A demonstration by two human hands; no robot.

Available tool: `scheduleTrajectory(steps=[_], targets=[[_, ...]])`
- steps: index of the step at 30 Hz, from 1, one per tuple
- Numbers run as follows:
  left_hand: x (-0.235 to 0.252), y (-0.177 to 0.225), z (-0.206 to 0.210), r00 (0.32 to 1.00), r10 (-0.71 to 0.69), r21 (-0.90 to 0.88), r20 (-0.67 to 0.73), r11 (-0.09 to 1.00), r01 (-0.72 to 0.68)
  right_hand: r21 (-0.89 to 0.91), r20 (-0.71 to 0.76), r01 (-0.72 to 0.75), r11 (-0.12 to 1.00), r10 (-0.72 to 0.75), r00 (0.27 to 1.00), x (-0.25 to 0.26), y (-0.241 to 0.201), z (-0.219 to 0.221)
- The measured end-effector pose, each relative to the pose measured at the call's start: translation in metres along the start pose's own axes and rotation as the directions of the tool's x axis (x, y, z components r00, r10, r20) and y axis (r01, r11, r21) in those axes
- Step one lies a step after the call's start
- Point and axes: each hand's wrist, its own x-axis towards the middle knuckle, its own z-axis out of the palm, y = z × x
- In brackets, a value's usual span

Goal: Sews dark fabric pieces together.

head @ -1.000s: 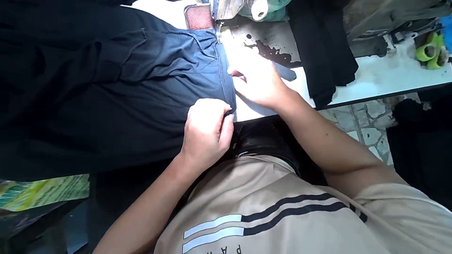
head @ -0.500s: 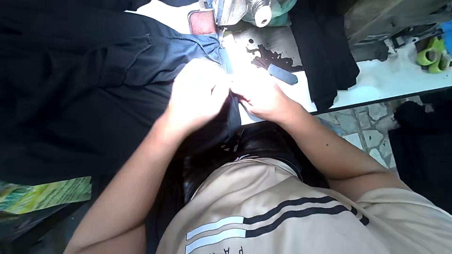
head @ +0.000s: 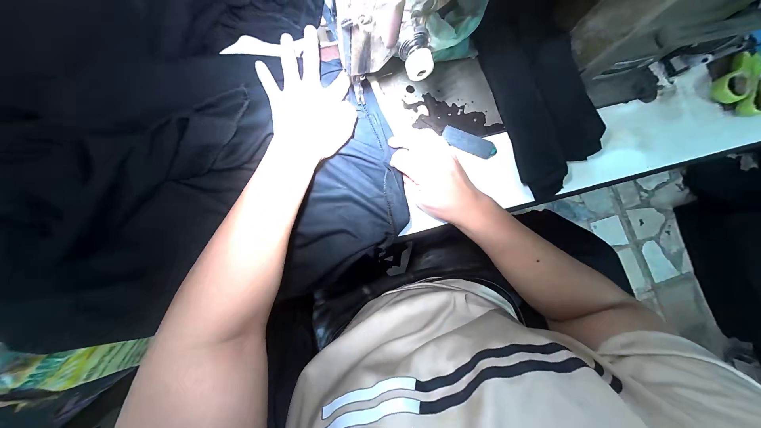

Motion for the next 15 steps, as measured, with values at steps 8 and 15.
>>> scheduleTrajectory(steps=[8, 15], targets=[[0.007, -0.011, 0.017, 0.994, 0.055, -0.084, -0.096, 0.995, -0.063, -0.015, -0.003, 0.003, 1.000, -0.003, 1.000, -0.003, 0.001, 0.003], [-0.059, -0.019, 0.040, 0.863, 0.319, -0.170, -0.391, 0.897, -0.408, -0.035, -0.032, 0.106, 0.994, -0.107, 0.994, -0.002, 0.002, 0.007]])
